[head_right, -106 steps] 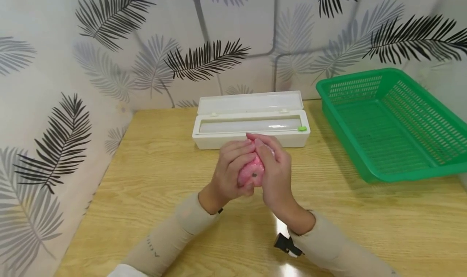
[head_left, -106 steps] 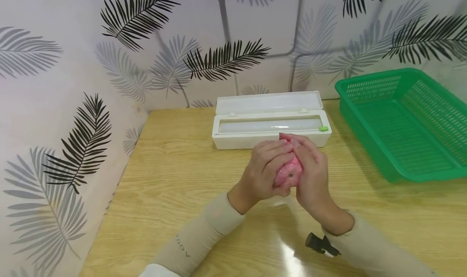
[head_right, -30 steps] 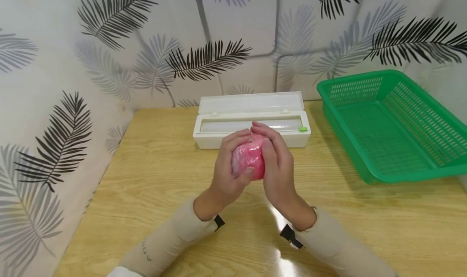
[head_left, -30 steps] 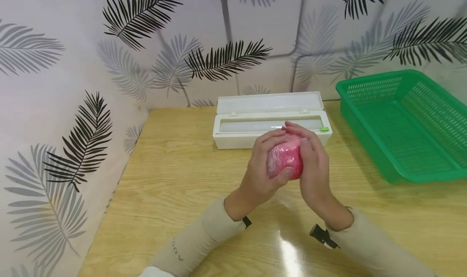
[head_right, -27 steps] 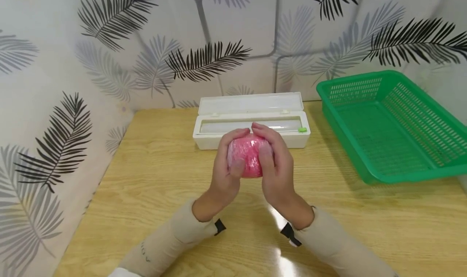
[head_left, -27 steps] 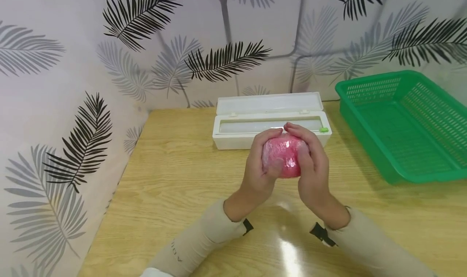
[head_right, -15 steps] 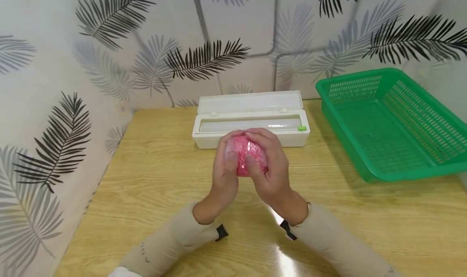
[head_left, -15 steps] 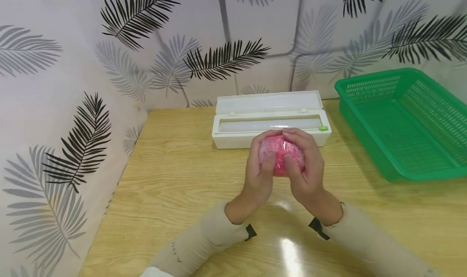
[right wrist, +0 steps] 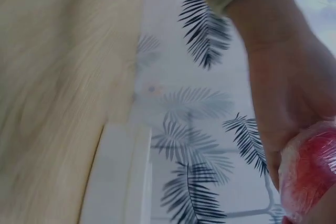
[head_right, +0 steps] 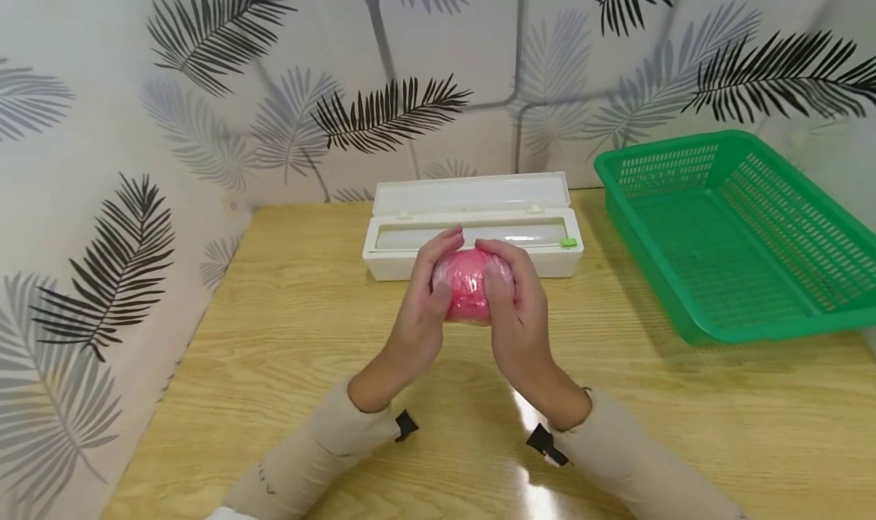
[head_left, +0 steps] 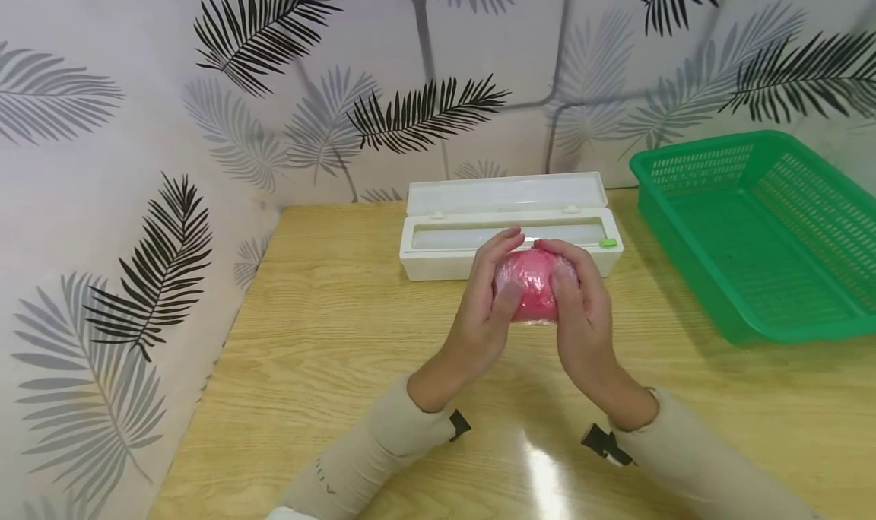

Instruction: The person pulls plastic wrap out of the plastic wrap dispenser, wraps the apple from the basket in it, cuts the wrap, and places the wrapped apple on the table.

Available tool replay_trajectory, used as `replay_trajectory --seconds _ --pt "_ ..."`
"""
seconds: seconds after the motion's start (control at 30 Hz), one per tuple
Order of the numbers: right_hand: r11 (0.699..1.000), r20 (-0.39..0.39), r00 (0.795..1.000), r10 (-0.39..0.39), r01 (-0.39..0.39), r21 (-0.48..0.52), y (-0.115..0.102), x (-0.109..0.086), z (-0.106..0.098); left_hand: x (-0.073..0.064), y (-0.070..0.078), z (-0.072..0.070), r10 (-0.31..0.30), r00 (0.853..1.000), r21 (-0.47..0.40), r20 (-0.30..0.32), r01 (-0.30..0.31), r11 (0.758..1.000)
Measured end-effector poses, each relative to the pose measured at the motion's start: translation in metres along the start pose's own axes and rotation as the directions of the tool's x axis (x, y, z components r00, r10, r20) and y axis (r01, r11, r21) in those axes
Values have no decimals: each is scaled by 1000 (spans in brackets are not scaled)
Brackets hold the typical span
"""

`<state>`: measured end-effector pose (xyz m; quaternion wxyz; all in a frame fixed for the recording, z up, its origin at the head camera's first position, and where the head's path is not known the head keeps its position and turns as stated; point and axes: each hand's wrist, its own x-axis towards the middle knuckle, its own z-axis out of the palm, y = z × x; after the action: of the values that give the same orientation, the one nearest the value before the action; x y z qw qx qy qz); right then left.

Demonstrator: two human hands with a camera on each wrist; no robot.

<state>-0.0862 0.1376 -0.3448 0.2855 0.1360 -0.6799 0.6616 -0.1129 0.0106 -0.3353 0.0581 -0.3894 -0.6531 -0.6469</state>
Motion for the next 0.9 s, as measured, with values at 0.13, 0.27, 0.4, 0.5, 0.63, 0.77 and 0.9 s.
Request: replay_trajectory --seconds 0.13,0.27,0.4,0.5,0.63,0.77,0.9 --pt "956 -23 962 271 -266 127 -3 2 -3 -2 -17 -6 131 988 204 82 -146 968" --pt "903 -15 923 384 -373 215 -6 4 -4 -1 -23 -11 291 932 376 215 -354 856" --pt "888 -4 909 418 -407 214 -8 5 -1 1 -27 -10 376 894 410 243 -446 796" --pt "887 1 907 421 -412 211 -7 6 0 1 -30 -7 418 886 429 202 -464 775" --pt "884 -21 896 443 -432 179 -5 7 1 4 -31 -4 424 888 450 180 -458 767" --pt "888 -28 889 457 -453 83 -3 8 -1 6 -31 -4 353 920 411 169 -392 823" --pt "921 41 921 388 -389 33 -2 7 -3 5 -28 -2 208 975 254 72 -220 942"
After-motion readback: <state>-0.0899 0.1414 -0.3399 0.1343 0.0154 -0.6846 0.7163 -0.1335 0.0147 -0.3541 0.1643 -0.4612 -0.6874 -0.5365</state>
